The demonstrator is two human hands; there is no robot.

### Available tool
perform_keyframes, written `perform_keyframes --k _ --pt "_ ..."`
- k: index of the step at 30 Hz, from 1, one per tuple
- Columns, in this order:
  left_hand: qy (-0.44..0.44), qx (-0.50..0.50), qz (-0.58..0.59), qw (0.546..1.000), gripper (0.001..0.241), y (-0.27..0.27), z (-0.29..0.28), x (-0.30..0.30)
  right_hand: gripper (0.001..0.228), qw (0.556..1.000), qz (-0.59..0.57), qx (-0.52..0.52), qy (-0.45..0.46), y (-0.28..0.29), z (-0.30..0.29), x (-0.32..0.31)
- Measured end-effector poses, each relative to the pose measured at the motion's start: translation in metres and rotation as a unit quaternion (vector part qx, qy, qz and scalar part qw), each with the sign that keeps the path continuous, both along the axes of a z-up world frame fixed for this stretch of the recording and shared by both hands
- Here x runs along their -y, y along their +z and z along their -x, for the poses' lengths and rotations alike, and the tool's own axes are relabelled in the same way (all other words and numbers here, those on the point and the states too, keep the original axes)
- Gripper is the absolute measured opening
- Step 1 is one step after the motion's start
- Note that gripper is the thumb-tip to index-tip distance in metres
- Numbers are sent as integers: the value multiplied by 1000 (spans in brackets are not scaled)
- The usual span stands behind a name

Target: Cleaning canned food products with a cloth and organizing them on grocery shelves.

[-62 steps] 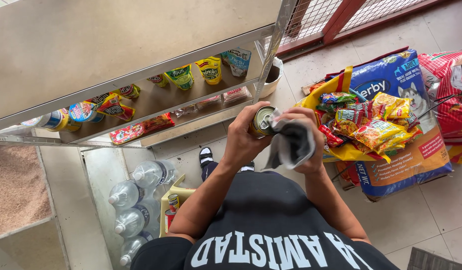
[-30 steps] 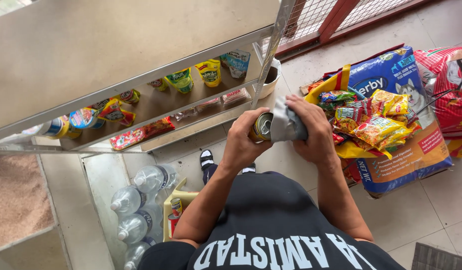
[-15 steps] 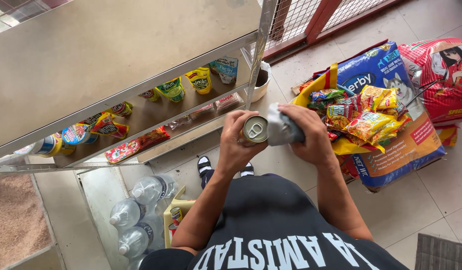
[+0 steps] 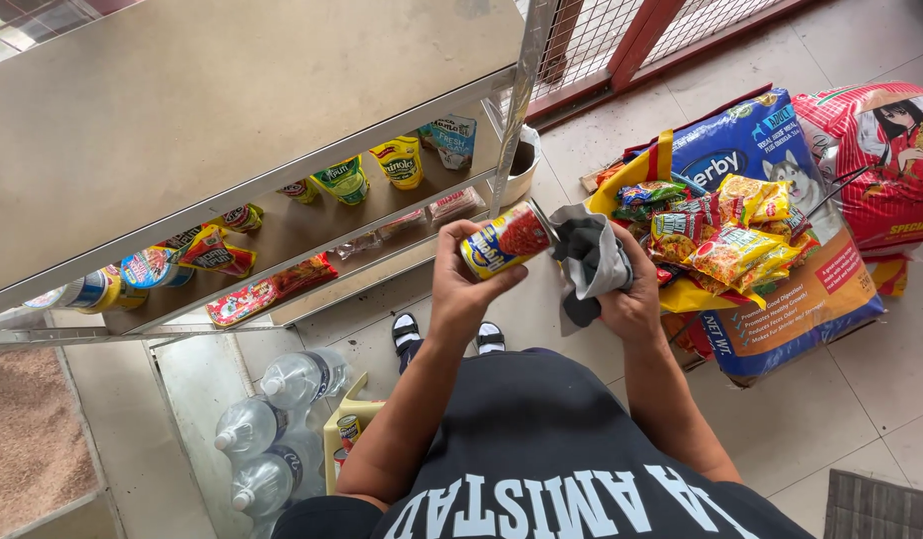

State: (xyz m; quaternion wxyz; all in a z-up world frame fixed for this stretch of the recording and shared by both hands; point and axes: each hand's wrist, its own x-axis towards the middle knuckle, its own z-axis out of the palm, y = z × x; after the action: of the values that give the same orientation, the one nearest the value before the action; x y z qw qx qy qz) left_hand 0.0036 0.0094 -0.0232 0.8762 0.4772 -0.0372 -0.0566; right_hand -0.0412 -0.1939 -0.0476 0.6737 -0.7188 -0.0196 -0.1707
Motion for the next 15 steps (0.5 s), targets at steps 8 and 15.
perform_keyframes --k 8,15 --pt "-114 23 -84 990 76 -12 3 7 60 986 58 148 54 78 -2 -36" --pt "-184 169 -320 914 57 15 -14 1 54 946 266 179 36 89 17 -48"
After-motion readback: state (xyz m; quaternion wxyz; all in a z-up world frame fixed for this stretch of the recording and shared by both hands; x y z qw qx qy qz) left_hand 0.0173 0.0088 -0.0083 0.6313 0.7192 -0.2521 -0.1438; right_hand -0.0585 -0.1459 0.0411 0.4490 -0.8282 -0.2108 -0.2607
